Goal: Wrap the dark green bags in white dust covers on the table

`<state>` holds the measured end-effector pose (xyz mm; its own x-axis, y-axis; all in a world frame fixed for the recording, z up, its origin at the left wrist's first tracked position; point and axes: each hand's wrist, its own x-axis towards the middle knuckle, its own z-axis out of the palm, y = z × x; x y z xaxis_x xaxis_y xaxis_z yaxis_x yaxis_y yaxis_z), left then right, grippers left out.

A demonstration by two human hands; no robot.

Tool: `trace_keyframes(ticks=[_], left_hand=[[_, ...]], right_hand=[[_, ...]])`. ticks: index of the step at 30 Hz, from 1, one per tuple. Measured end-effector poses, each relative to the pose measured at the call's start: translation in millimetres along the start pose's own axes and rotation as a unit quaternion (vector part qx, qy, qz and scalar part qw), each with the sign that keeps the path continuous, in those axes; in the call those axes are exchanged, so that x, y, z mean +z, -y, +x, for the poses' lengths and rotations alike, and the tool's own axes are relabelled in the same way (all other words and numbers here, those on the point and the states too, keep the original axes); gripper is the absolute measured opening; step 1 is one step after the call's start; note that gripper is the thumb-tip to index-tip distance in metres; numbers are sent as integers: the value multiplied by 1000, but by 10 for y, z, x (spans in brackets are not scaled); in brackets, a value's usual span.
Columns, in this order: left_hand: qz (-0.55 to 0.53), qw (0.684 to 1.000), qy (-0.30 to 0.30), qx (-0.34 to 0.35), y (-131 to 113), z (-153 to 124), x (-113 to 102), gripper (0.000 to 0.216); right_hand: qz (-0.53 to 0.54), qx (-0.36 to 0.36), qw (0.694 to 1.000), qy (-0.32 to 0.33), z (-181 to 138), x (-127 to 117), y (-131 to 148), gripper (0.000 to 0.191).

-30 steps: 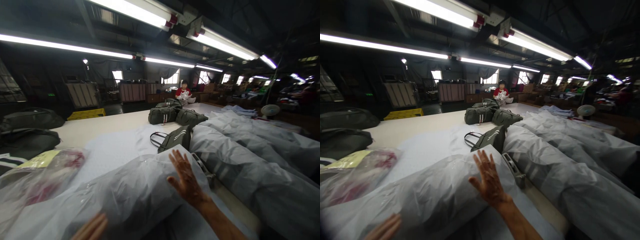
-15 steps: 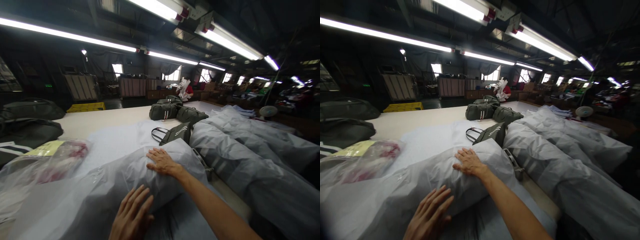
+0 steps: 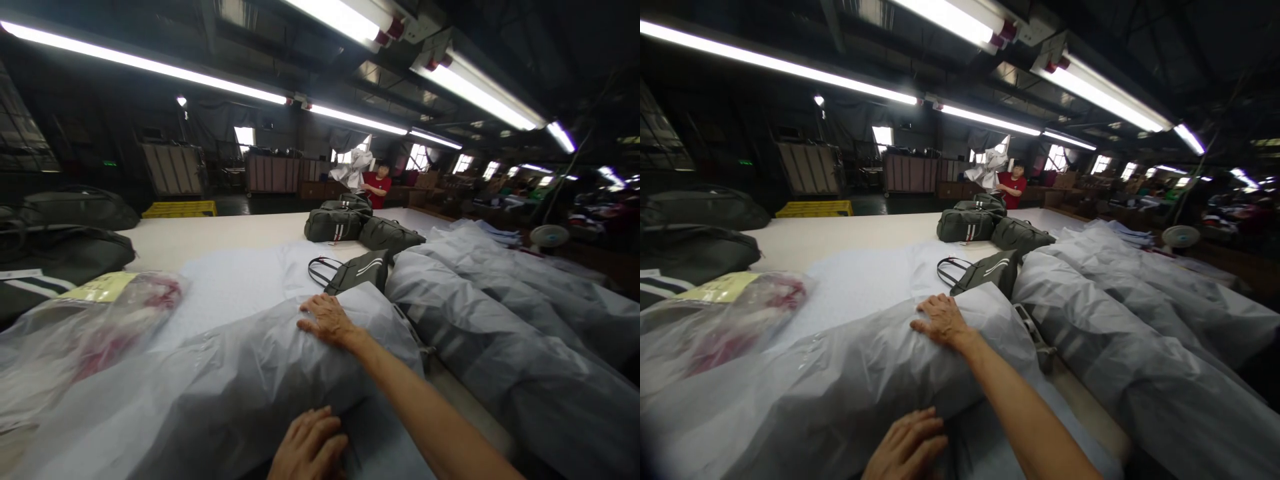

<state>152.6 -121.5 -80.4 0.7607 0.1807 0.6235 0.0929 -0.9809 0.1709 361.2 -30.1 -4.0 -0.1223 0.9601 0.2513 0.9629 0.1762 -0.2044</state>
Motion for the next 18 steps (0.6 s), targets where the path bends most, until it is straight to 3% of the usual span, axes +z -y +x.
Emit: trace_keyframes(ticks=[2, 4, 9, 13, 18], left_hand=[[74, 996, -48, 18, 116, 175, -121, 22], [132, 990, -53, 13, 213, 349, -219, 26], [156, 985, 52, -59, 531, 697, -202, 37], [152, 974, 139, -94, 769, 802, -177, 45], [136, 965, 173, -142, 822, 803, -219, 54]], right_hand=[[8, -7, 1000, 0, -1, 44, -22, 47], [20, -10, 1000, 18, 5, 65, -41, 50], [54, 22, 994, 88, 100, 48, -92, 47], [76, 38, 988, 132, 224, 42, -168, 44], [97, 49, 981, 163, 386, 44, -281, 47]])
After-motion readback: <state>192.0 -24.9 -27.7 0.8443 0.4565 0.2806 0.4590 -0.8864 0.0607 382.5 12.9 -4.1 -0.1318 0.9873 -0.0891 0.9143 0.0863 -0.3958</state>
